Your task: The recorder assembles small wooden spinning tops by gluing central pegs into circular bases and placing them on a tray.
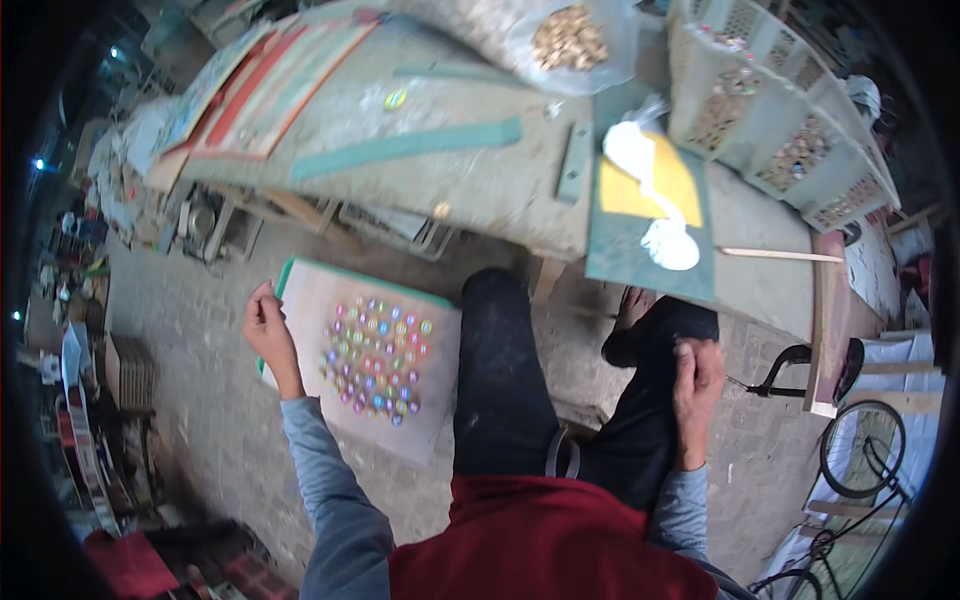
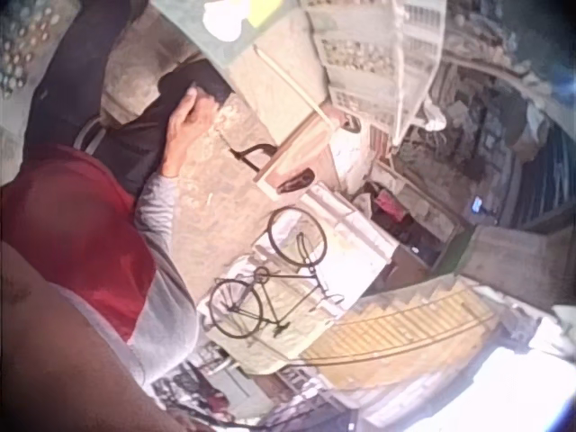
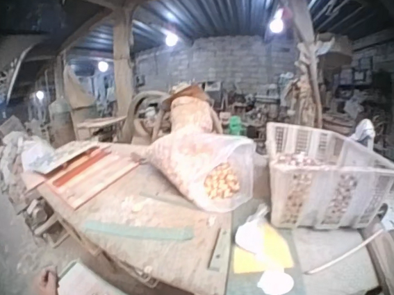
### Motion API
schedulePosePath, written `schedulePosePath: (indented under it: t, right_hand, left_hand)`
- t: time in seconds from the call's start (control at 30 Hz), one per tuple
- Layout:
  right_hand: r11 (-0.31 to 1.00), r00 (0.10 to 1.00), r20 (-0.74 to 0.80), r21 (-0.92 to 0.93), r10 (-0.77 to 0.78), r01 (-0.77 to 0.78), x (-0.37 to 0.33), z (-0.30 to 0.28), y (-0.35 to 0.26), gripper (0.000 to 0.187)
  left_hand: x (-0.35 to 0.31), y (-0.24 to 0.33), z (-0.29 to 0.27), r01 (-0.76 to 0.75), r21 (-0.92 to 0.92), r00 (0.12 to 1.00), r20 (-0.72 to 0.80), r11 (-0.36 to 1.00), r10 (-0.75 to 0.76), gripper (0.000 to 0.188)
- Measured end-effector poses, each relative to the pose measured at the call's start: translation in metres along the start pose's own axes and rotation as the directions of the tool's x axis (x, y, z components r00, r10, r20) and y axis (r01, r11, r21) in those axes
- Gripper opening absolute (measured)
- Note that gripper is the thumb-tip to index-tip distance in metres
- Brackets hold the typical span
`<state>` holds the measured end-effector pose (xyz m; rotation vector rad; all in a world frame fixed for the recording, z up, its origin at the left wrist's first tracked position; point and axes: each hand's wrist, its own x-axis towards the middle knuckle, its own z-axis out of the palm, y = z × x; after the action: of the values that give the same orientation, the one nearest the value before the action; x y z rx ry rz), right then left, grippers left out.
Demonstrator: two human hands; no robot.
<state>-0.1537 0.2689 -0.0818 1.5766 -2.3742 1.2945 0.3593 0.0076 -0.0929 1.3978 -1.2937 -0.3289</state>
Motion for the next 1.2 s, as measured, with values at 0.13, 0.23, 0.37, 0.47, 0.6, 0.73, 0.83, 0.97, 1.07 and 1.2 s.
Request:
schedulePosePath:
  t: [0.13, 0.23, 0.37, 0.47, 0.6, 0.73, 0.83, 0.97, 1.07, 1.2]
  right_hand:
    - [0.999, 0.998, -0.064, 0.046, -0.007, 0.01, -0.001, -0.004, 0.004, 0.012]
    - [0.999, 0.998, -0.062, 0.052, -0.01, 0.014, -0.001, -0.008, 0.007, 0.013]
    - [0.996, 0.997, -0.076, 0.086, -0.011, 0.018, -0.001, -0.011, 0.011, 0.012]
    - [0.995, 0.996, -0.084, 0.104, 0.001, 0.007, -0.002, -0.013, 0.012, 0.011]
    - [0.99, 0.996, -0.09, 0.141, 0.009, 0.004, -0.003, -0.016, 0.014, 0.008]
    - [0.987, 0.994, -0.109, 0.158, 0.017, 0.001, -0.003, -0.02, 0.016, 0.008]
    - [0.984, 0.992, -0.121, 0.175, 0.036, -0.014, -0.004, -0.023, 0.02, 0.008]
    - [0.98, 0.99, -0.136, 0.2, 0.034, -0.006, -0.005, -0.025, 0.026, 0.009]
    - [0.977, 0.988, -0.149, 0.213, 0.033, 0.0, -0.006, -0.025, 0.027, 0.009]
    - [0.975, 0.988, -0.153, 0.221, 0.027, 0.007, -0.007, -0.024, 0.027, 0.008]
  left_hand:
    - [0.001, 0.115, 0.074, -0.309, -0.114, 0.934, 0.153, 0.944, 0.324, 0.013]
    - [0.002, 0.187, 0.119, -0.534, -0.196, 0.768, 0.294, 0.823, 0.569, 0.011]
    - [0.018, 0.257, 0.193, -0.616, -0.394, 0.559, 0.392, 0.682, 0.731, 0.01]
    - [0.035, 0.289, 0.263, -0.594, -0.424, 0.465, 0.513, 0.684, 0.722, 0.015]
    - [0.053, 0.308, 0.343, -0.8, -0.264, 0.281, 0.629, 0.539, 0.725, 0.022]
    - [0.055, 0.303, 0.382, -0.892, -0.145, 0.203, 0.717, 0.427, 0.667, 0.022]
    - [0.054, 0.296, 0.396, -0.924, -0.084, 0.208, 0.71, 0.374, 0.673, 0.021]
    - [0.055, 0.288, 0.405, -0.946, -0.069, 0.186, 0.688, 0.318, 0.701, 0.014]
    - [0.056, 0.285, 0.407, -0.949, -0.074, 0.175, 0.683, 0.307, 0.709, 0.012]
    - [0.051, 0.282, 0.402, -0.923, -0.096, 0.222, 0.656, 0.371, 0.721, 0.011]
